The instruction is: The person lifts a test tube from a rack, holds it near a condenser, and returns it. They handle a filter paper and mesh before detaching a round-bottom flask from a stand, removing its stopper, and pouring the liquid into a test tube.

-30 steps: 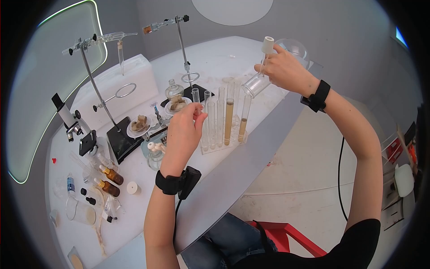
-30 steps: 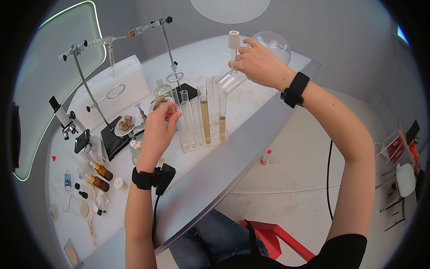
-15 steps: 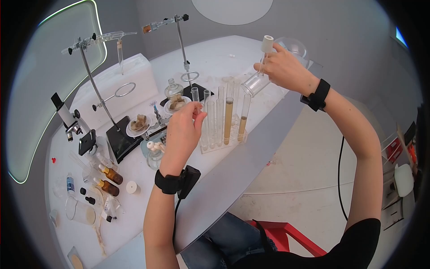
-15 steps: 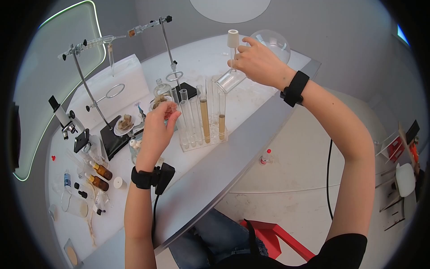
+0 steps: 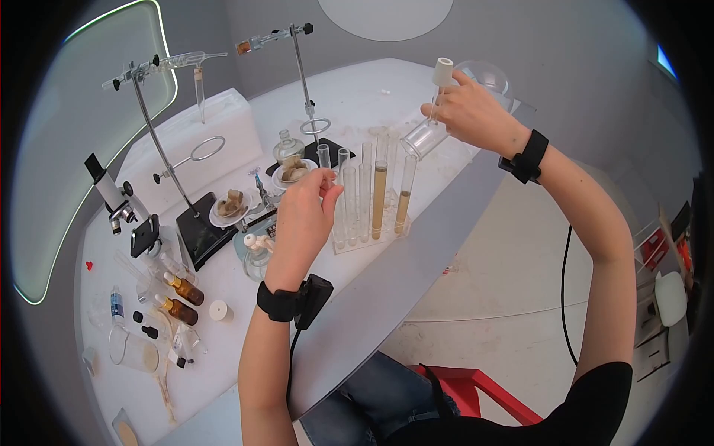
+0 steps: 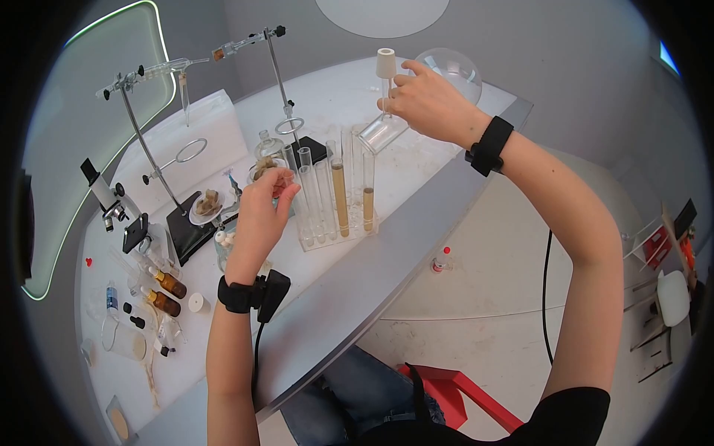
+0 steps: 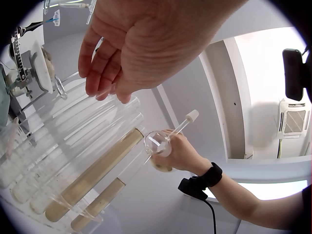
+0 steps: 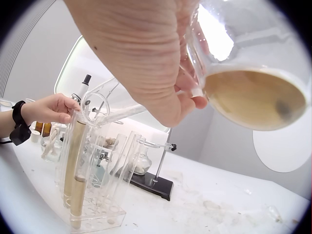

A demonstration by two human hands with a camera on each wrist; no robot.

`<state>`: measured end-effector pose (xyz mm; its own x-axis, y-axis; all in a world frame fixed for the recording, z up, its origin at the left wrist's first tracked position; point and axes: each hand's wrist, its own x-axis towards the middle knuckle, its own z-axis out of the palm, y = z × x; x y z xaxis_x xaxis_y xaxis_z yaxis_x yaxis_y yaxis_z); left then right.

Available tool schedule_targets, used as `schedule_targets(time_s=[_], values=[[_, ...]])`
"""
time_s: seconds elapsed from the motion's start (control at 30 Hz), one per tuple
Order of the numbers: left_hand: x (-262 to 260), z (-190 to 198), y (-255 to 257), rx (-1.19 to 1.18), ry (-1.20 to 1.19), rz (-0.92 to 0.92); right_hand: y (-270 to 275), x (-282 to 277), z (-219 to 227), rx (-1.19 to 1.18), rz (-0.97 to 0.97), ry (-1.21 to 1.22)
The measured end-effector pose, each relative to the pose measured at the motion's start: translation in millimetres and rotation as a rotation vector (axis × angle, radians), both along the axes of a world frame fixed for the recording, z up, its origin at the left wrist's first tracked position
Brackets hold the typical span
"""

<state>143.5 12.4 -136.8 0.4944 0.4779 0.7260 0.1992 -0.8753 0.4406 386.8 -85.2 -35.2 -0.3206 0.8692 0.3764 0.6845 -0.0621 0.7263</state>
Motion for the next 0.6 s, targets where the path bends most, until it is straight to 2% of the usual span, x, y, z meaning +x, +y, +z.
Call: schedule_targets(time_s=[0.07, 0.2, 0.27, 0.4, 0.47, 0.6], values=[[0, 0, 0, 0.004, 0.000, 0.003, 3, 6, -4, 0.085, 0.144, -0.003], [0, 0, 0, 0.000, 0.002, -0.002, 1, 2, -2, 0.074, 0.133, 0.001], [0, 0, 0, -0.004, 0.001, -0.007, -2, -4, 2, -0.011, -0.004, 0.013], [1, -3, 2, 0.007, -0.025, -0.011, -1, -2, 1, 0.000, 0.021, 0.003], [1, -4, 3, 0.015, -0.051, -0.016, 1, 3, -1, 0.055, 0.109, 0.007], [0, -1, 1, 0.008, -0.024, -0.009, 1, 3, -2, 0.057, 0.114, -0.004]])
